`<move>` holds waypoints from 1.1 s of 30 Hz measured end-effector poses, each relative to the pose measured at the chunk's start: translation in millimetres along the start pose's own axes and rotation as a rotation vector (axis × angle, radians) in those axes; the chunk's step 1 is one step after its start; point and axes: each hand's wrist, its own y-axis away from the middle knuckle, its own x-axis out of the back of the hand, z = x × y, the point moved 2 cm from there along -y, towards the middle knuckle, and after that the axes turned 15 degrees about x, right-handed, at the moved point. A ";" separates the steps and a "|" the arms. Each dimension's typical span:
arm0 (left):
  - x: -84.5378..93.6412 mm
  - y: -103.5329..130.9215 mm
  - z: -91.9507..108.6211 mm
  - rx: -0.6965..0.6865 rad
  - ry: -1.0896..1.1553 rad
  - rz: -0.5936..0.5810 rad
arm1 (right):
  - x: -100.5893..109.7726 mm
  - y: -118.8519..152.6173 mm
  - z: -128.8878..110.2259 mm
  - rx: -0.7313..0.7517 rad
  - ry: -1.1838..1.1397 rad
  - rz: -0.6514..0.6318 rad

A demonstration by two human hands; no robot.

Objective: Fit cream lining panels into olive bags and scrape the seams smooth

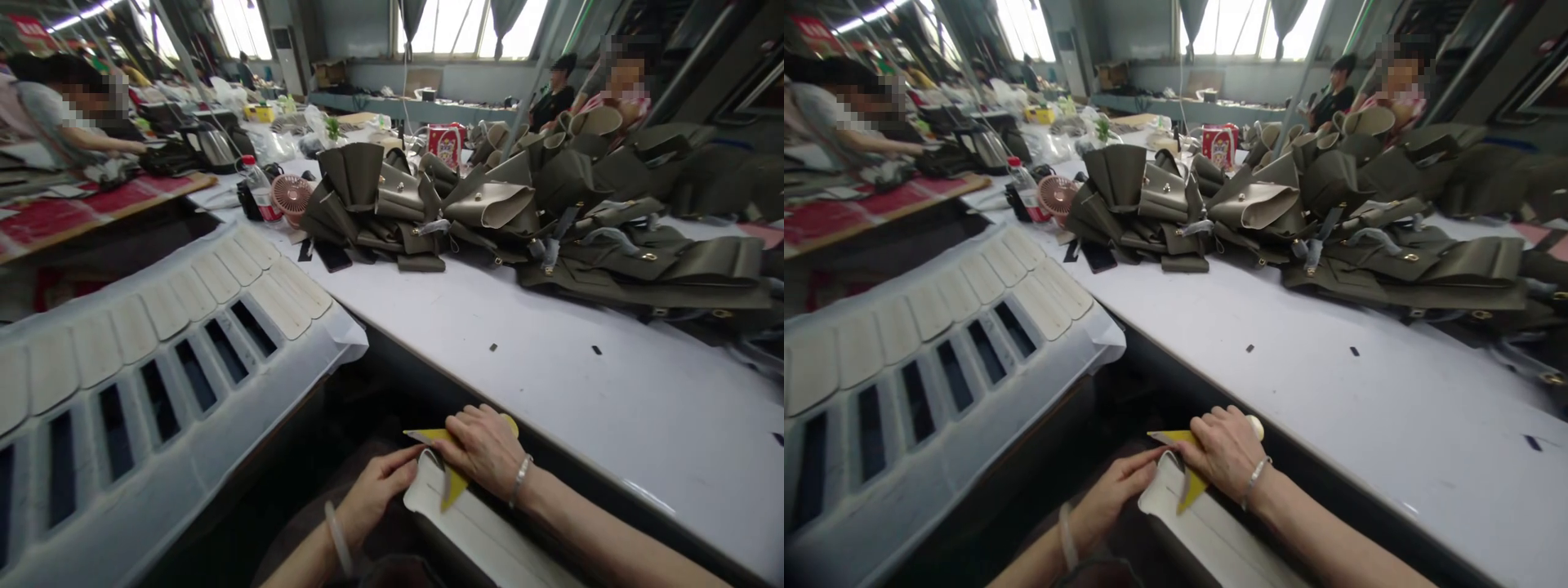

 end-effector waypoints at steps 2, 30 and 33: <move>0.4 2.8 3.9 0.008 -0.029 0.003 | -1.9 -10.0 1.7 0.077 0.000 0.009; -5.7 9.6 -7.4 -0.138 -0.221 0.491 | 0.0 -58.7 20.5 0.692 0.046 -0.061; -7.2 13.4 -2.6 -0.162 -0.344 0.524 | -0.2 -57.1 20.8 0.707 0.050 -0.036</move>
